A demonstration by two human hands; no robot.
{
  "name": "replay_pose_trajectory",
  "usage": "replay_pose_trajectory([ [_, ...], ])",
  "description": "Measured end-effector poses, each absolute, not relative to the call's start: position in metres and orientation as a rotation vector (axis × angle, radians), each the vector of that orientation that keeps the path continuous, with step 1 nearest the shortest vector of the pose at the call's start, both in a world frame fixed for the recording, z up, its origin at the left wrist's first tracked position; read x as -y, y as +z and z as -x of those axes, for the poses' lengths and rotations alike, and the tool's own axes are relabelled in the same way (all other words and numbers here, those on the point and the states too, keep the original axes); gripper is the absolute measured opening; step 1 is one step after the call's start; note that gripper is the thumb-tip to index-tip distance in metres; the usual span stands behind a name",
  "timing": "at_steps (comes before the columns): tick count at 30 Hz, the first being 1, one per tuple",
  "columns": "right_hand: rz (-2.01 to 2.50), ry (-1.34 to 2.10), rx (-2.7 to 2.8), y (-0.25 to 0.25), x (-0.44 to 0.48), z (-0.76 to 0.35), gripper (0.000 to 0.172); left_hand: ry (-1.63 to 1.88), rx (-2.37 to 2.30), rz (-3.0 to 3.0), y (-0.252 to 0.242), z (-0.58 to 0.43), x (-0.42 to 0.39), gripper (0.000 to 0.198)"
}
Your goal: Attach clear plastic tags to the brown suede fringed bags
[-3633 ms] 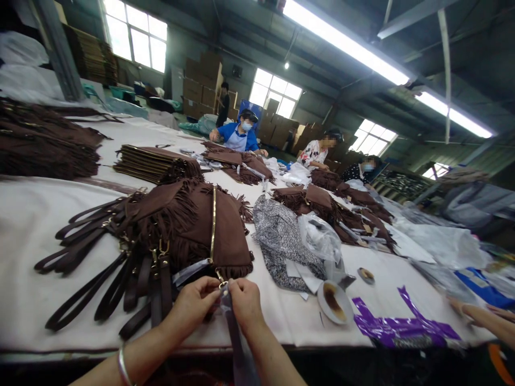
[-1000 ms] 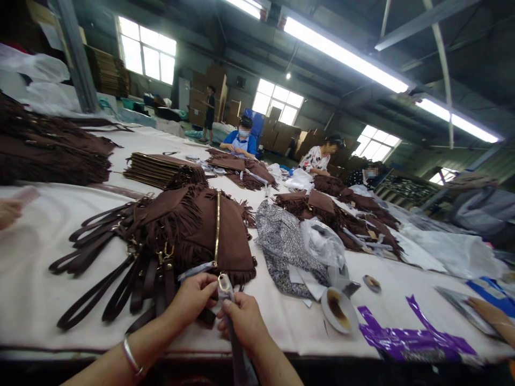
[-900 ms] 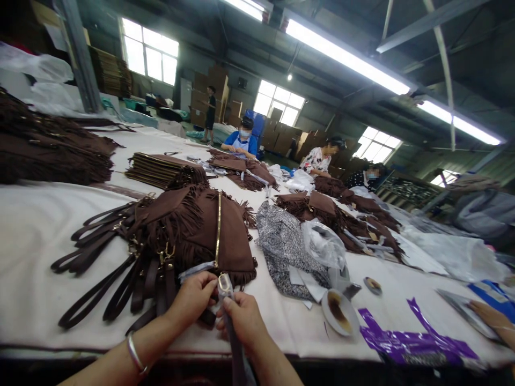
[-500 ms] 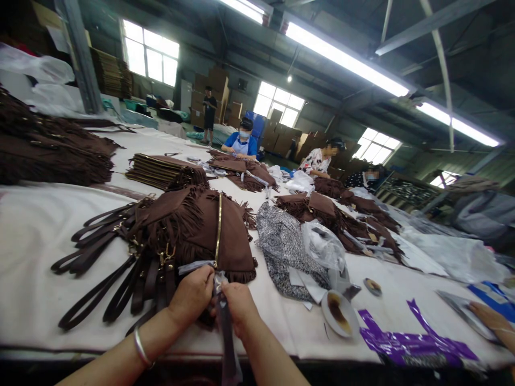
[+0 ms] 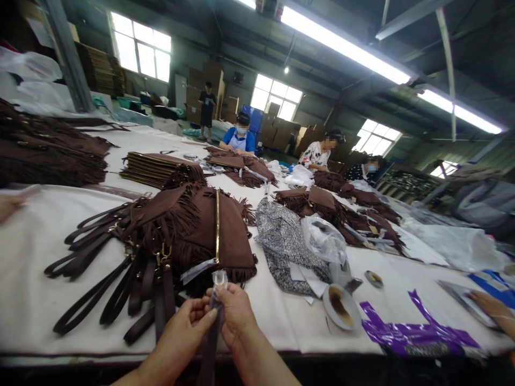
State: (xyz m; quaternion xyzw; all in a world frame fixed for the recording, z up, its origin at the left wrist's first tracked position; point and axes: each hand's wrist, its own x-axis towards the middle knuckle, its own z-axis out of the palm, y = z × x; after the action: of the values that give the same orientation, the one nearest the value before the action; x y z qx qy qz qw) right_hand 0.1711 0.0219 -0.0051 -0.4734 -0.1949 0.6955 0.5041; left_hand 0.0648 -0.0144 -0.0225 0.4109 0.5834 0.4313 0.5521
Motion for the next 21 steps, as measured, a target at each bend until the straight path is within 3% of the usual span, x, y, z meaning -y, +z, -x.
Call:
replay_pose_trajectory([
  [9, 1.214, 1.609, 0.551, -0.005, -0.022, -0.169, 0.032, 0.761, -1.296, -1.146, 0.005, -0.062, 0.012, 0.019],
  [14, 1.174, 1.666, 0.397, -0.008, -0.035, -0.163, 0.022, 0.667, -1.129, -0.768, 0.001, -0.059, 0.017, 0.033],
  [21, 1.186, 1.646, 0.297, -0.01, -0.056, -0.156, 0.018, 0.6, -1.097, -0.814, -0.003, -0.038, 0.015, 0.058],
])
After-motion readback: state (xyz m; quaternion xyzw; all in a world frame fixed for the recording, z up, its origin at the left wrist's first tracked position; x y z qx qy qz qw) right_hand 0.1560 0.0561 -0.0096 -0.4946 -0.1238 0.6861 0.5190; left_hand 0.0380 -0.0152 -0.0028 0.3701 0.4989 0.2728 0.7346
